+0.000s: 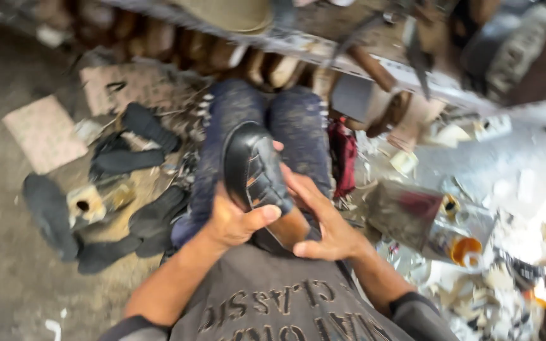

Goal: The person uses a knife to scrape the sole of a black sandal, then uses a wooden stick to apply glue to the sole. They use a hammer to tap the sole and a brush to clean the sandal. The person handles multiple shoes and tools throughout the process.

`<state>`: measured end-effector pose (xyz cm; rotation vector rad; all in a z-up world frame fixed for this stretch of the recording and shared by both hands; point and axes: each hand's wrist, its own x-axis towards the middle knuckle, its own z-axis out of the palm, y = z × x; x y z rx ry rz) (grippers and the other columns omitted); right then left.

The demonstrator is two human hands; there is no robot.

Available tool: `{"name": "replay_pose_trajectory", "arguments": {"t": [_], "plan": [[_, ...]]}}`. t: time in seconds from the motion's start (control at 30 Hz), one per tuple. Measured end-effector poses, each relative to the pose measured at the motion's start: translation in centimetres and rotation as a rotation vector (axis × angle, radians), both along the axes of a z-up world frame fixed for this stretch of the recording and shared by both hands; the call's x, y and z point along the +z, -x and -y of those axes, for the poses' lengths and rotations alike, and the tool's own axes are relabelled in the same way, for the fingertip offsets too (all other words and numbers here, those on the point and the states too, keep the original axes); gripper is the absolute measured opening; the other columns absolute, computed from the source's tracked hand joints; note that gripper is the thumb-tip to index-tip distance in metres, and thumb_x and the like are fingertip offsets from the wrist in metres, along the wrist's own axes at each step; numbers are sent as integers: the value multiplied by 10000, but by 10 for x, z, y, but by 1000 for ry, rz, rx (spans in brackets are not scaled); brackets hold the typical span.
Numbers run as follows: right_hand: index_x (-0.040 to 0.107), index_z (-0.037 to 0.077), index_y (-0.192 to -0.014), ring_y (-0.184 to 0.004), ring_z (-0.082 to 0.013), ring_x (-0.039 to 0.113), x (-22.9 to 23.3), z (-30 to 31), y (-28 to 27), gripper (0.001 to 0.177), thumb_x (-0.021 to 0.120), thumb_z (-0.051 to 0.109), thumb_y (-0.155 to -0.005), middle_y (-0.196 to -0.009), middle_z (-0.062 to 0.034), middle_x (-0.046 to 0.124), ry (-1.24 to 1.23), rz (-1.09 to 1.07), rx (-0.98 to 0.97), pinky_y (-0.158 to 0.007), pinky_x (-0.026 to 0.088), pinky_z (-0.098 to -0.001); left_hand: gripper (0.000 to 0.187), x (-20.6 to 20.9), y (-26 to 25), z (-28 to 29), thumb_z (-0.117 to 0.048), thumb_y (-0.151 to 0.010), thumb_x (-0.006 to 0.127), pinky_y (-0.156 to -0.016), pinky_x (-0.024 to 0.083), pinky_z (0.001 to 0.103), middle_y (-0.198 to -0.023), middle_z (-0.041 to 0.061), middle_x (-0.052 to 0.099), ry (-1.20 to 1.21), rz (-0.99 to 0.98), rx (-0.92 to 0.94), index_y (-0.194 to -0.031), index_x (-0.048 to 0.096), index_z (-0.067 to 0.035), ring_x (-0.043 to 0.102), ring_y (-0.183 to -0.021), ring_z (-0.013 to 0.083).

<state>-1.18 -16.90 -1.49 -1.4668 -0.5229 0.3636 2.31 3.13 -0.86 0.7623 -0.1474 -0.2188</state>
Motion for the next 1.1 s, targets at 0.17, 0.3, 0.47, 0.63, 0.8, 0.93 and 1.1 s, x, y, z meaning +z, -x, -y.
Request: {"name": "replay_pose_trajectory", "arguments": {"t": [0.17,0.3,0.47,0.63,0.8,0.93,1.1], "plan": [[447,44,-1519,-1244,-376,592,-22,94,-51,734,786,250,-902,-1429,-203,521,376,54,-426,-1033,477,-519,1057,-6,-62,6,-281,-671,930,-973,494,512,-1407,270,501,-1315,820,82,-1589,425,-146,582,-1190,420],[771,131,-1191,-866,-206,720,-91,184,-105,173,776,145,-1019,-991,-64,763,736,104,-852,-716,574,-328,1197,-52,-97,31,-381,-582,974,-841,539,450,-1311,250,560,-1942,1313,87,-1623,389,-300,620,-1030,362],[768,88,-1016,-758,-157,725,-92,207,-193,125,690,181,-987,-881,-47,776,981,76,-900,-662,587,-314,957,-67,-96,59,176,-919,593,-801,531,422,-1319,182,491,-2129,1239,31,-1649,222,-320,572,-960,328],[786,140,-899,-662,-175,735,-151,217,-244,98,774,233,-929,-765,5,783,1068,348,-962,-593,536,-364,678,-64,-103,69,39,-981,632,-823,522,389,-1367,138,523,-2217,1215,23,-1571,380,-182,590,-998,288],[757,95,-836,-562,-170,737,-168,215,-252,98,813,127,-909,-731,-21,786,1213,533,-1009,-491,576,-340,451,-60,-109,72,-10,-1039,569,-837,515,348,-1360,103,592,-2224,1216,63,-1481,515,-85,625,-1012,267],[689,135,-686,-453,-172,613,-190,233,-249,207,751,179,-879,-585,-10,683,1389,547,-1017,-415,455,-368,422,-63,-108,73,-22,-1058,562,-835,524,353,-1356,98,599,-2217,1196,37,-1473,524,-86,629,-1025,268],[691,109,-962,-687,-69,613,-61,155,-210,135,614,95,-1073,-781,14,662,683,-129,-809,-667,561,-234,397,-66,-107,71,-47,-1081,598,-836,529,348,-1361,89,604,-2192,1185,95,-1467,507,-60,646,-1022,254]]}}
